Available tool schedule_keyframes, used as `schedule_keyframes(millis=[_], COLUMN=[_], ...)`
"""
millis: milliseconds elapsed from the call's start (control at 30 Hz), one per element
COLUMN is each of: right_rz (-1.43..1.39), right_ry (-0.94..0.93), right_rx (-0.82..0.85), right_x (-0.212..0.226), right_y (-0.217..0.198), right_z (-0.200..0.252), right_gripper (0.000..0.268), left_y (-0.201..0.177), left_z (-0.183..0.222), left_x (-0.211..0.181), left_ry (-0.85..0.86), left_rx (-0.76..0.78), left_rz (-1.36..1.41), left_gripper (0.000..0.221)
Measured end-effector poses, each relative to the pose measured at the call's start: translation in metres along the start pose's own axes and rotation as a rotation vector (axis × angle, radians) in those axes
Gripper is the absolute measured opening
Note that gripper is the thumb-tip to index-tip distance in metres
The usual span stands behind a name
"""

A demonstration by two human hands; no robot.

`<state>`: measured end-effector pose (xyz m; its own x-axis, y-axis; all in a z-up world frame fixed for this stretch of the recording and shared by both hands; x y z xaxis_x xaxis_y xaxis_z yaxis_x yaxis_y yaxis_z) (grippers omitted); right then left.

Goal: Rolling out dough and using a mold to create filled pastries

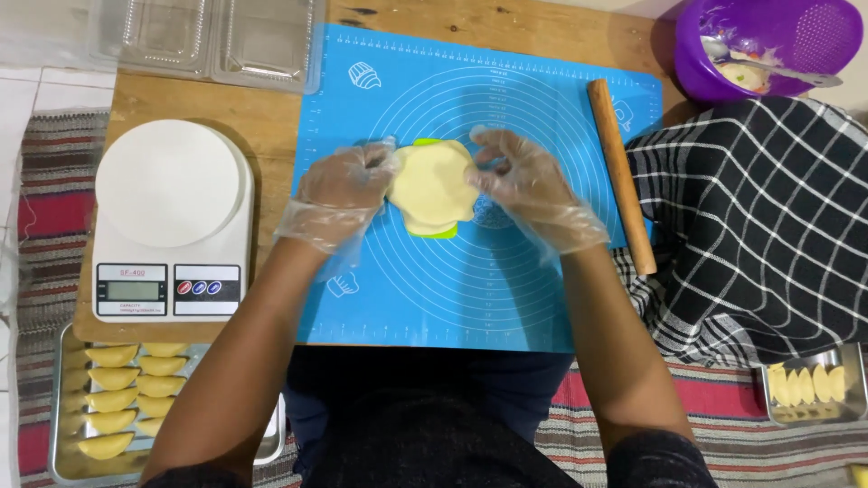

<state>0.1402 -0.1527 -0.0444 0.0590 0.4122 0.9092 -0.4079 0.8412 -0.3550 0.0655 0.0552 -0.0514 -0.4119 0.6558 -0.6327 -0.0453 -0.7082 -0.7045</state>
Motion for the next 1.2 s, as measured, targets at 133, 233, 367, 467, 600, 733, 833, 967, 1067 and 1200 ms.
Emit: schedule_keyframes(millis=[133,233,367,467,600,733,833,967,1067,1200], right_rz=[0.202,0.133,-0.091,-0.175,-0.276,-0.354,-0.458,-0.401,-0.389,-0.440], right_ry=[0.006,-0.024,-0.031,-0.051,-0.036,-0.017,0.041,0.070,0.055,0.070], right_rx=[0.170,0.175,0.181,0.188,0.164,0.168,0.113,0.030,0.007,-0.057], right_x=[0.005,-0.020,-0.055,-0.066,-0.066,-0.069,-0.071,-0.087,-0.081,-0.068], right_y=[0.008,0.007,0.011,0.015,0.011,0.008,0.009,0.004,0.003,-0.002], right_z=[0.018,0.013,0.003,0.000,-0.002,-0.006,-0.006,-0.012,-0.009,-0.001], right_gripper=[0.068,0.074,0.078,0.077,0.076,0.072,0.068,0.069,0.062,0.050], left_y=[0.030,0.038,0.034,0.047,0.035,0.037,0.049,0.053,0.058,0.059], left_z=[-0.023,-0.028,-0.018,-0.029,-0.010,-0.013,-0.017,0.000,0.001,0.014], left_x=[0.027,0.029,0.013,0.025,0.032,0.030,0.032,0.011,-0.004,-0.008], left_ry=[0.016,0.015,0.002,-0.026,-0.214,-0.254,-0.260,-0.262,-0.191,-0.193], left_rx=[0.040,0.035,0.080,0.150,0.008,0.002,-0.002,-0.029,0.011,-0.029], left_rz=[-0.070,-0.139,-0.151,-0.088,0.480,0.654,0.768,1.019,1.158,1.263], left_gripper=[0.046,0.042,0.044,0.043,0.049,0.046,0.043,0.038,0.043,0.046])
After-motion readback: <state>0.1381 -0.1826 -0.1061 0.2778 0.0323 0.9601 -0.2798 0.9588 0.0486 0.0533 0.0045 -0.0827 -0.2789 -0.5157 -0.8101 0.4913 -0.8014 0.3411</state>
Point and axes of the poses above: each hand's wrist, its own z-axis away from the middle knuckle, its own y-axis out of the palm, x = y × z, the point moved 7 cm from there along -z, towards the middle knuckle, and after that the axes turned 3 degrees about y, right-handed, at the moved point
